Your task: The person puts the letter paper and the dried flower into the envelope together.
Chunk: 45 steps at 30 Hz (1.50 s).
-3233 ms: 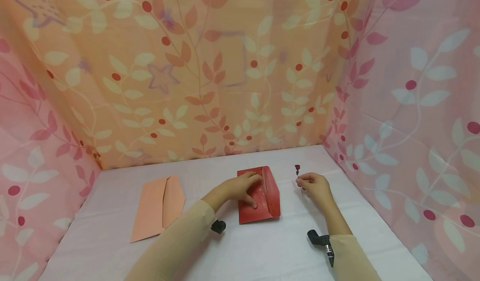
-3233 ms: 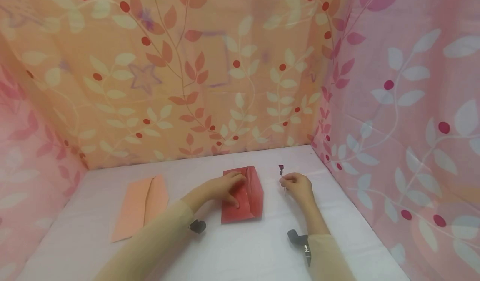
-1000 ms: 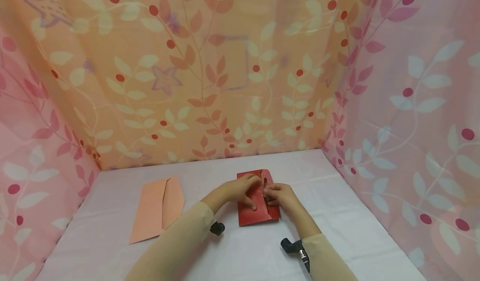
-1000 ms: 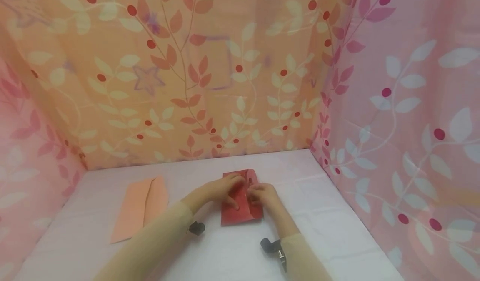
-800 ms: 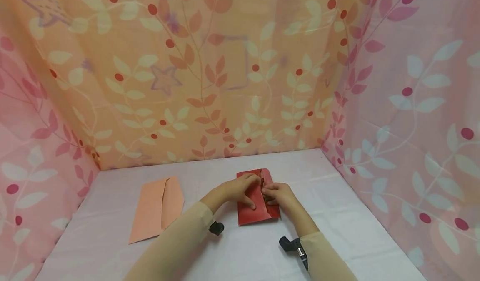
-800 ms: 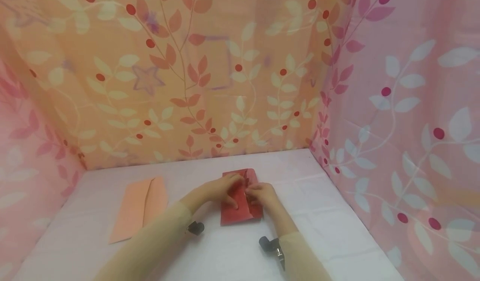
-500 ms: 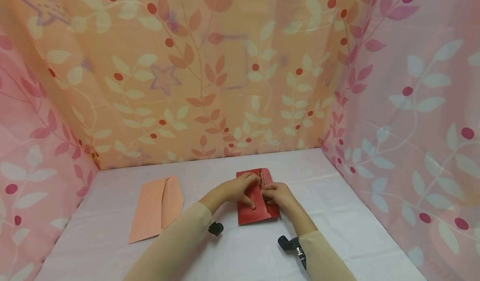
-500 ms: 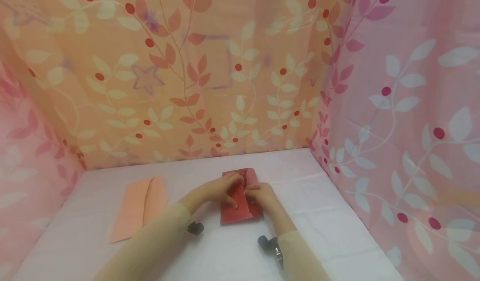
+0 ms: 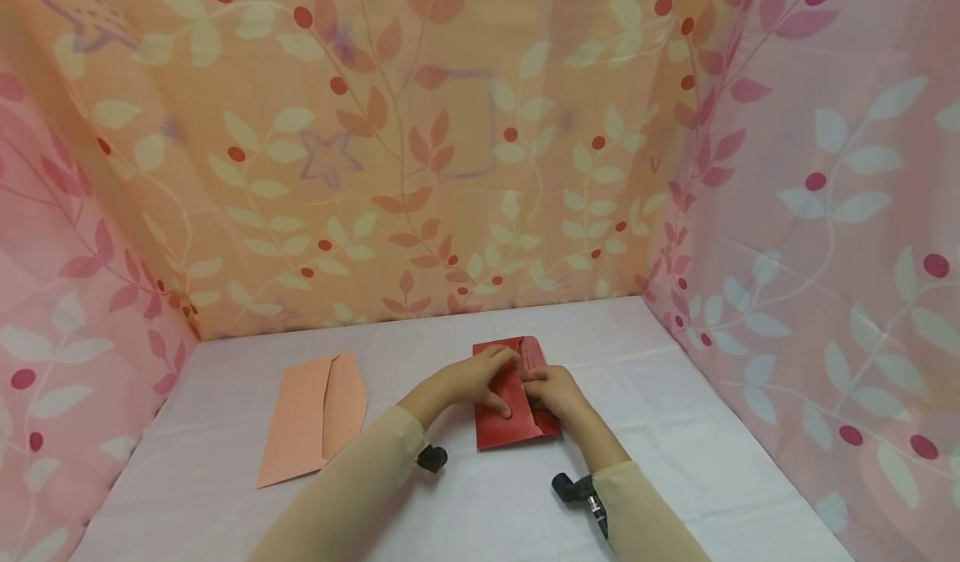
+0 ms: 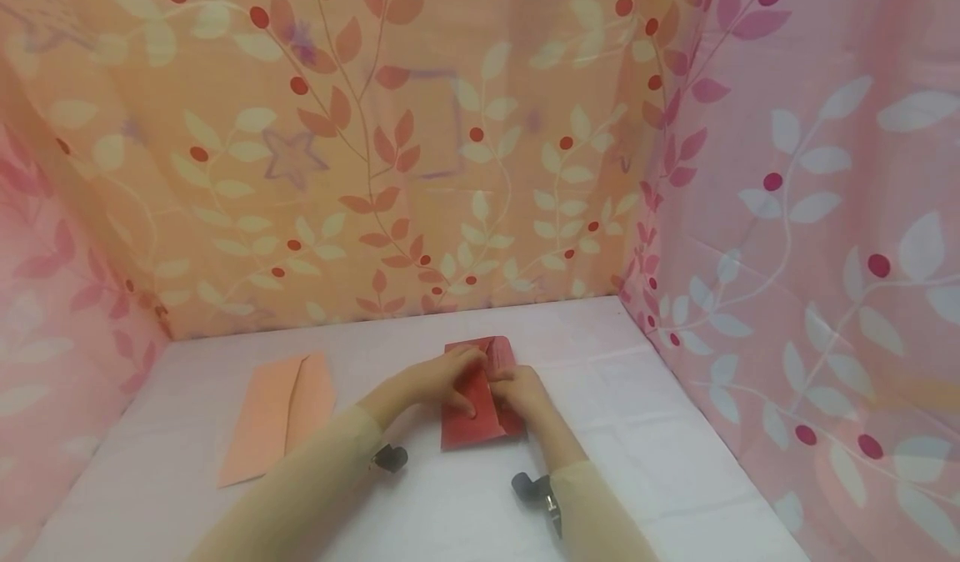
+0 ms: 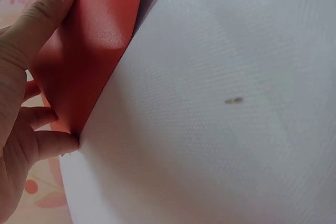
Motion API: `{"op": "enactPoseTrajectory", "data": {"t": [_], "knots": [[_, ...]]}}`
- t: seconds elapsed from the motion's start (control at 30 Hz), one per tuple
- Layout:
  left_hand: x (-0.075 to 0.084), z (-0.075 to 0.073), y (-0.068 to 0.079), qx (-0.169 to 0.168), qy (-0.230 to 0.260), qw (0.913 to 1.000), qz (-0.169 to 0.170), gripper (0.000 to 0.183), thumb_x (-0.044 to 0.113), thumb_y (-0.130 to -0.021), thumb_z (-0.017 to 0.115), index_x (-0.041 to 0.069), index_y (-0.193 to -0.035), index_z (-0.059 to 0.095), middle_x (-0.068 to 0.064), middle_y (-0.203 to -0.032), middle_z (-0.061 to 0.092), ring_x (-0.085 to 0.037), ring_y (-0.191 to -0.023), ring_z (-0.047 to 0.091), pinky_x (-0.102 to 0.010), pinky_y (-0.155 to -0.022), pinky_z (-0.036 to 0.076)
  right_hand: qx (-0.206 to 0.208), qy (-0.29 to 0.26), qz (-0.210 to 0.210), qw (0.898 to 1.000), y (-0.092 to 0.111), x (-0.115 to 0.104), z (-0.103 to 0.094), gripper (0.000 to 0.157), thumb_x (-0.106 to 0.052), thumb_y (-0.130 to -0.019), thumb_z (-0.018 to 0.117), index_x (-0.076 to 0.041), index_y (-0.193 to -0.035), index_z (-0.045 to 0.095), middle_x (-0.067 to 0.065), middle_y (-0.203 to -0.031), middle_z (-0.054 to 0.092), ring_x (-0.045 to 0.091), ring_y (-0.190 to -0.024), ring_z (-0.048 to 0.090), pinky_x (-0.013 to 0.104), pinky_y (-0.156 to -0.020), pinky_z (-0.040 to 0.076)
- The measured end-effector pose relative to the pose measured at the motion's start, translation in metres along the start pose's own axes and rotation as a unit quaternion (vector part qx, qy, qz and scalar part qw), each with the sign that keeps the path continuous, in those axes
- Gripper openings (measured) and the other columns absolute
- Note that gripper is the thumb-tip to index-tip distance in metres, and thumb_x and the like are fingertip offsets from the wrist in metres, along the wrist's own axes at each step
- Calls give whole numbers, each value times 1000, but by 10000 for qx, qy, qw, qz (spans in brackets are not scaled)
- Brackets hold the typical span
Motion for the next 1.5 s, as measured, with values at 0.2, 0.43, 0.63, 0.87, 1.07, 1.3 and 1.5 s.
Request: {"op": "enactPoseTrajectory", "data": {"t": [0.2, 0.43, 0.63, 0.87, 1.07, 1.3, 1.5], "knots": [[0, 0, 0, 40, -16, 10000, -63, 87, 55, -73, 88, 34, -145, 43, 0, -157, 40, -21, -140, 44, -45, -109, 49, 102, 595, -348, 9976, 0, -1, 0, 26, -7, -86, 74, 4, -110, 76, 14, -101, 77, 15, -83, 70, 29, -73, 59], [1, 2, 1, 30, 21, 10000, -68, 88, 53, -73, 89, 31, -145, 43, -2, -157, 40, -22, -140, 43, -46, -110, 48, 253, 1355, -499, 9892, 1, -3, 2, 22, -8, -84, 75, -3, -105, 79, 7, -102, 77, 16, -95, 67, 29, -80, 56], [-1, 3, 0, 65, -17, 10000, -28, 87, 57, -72, 88, 32, -143, 44, 0, -156, 40, -21, -139, 44, -45, -109, 49, 23, 1409, -584, 9883, 4, -11, 2, 18, -6, -84, 76, -1, -101, 79, 7, -91, 77, 13, -86, 65, 25, -75, 54], [-1, 1, 0, 50, -43, 10000, -25, 89, 57, -72, 88, 33, -144, 43, -1, -157, 39, -21, -140, 44, -45, -110, 48, -439, 844, -560, 9939, 4, -6, -1, 21, -3, -88, 72, 4, -107, 75, 11, -95, 76, 11, -77, 67, 25, -69, 56], [-1, 2, -1, 53, -41, 10000, 71, 84, 58, -72, 87, 36, -140, 45, 1, -156, 40, -20, -138, 44, -44, -110, 48, -626, 169, -542, 9964, 5, -3, -5, 35, -3, -92, 69, 8, -125, 66, 17, -107, 76, 14, -90, 72, 26, -77, 58], [0, 1, -1, 36, -97, 9999, 9, 88, 58, -73, 87, 34, -145, 43, -1, -158, 39, -22, -140, 44, -46, -110, 48, -780, 181, -500, 9955, 8, -4, -6, 36, -6, -94, 69, 7, -127, 65, 13, -104, 77, 9, -89, 70, 24, -79, 56], [3, 2, 1, -12, -67, 9999, -100, 89, 56, -73, 88, 33, -147, 43, -2, -159, 37, -24, -142, 43, -48, -109, 49, -751, 470, -496, 9948, 8, -4, -5, 37, -9, -92, 73, 5, -126, 67, 13, -103, 78, 11, -90, 71, 23, -80, 56]]}}
Point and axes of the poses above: each hand's wrist, its own y-axis away from the middle knuckle, its own z-axis out of the palm, x = y × z, the point moved 2 cm from there along -y, towards the middle knuckle
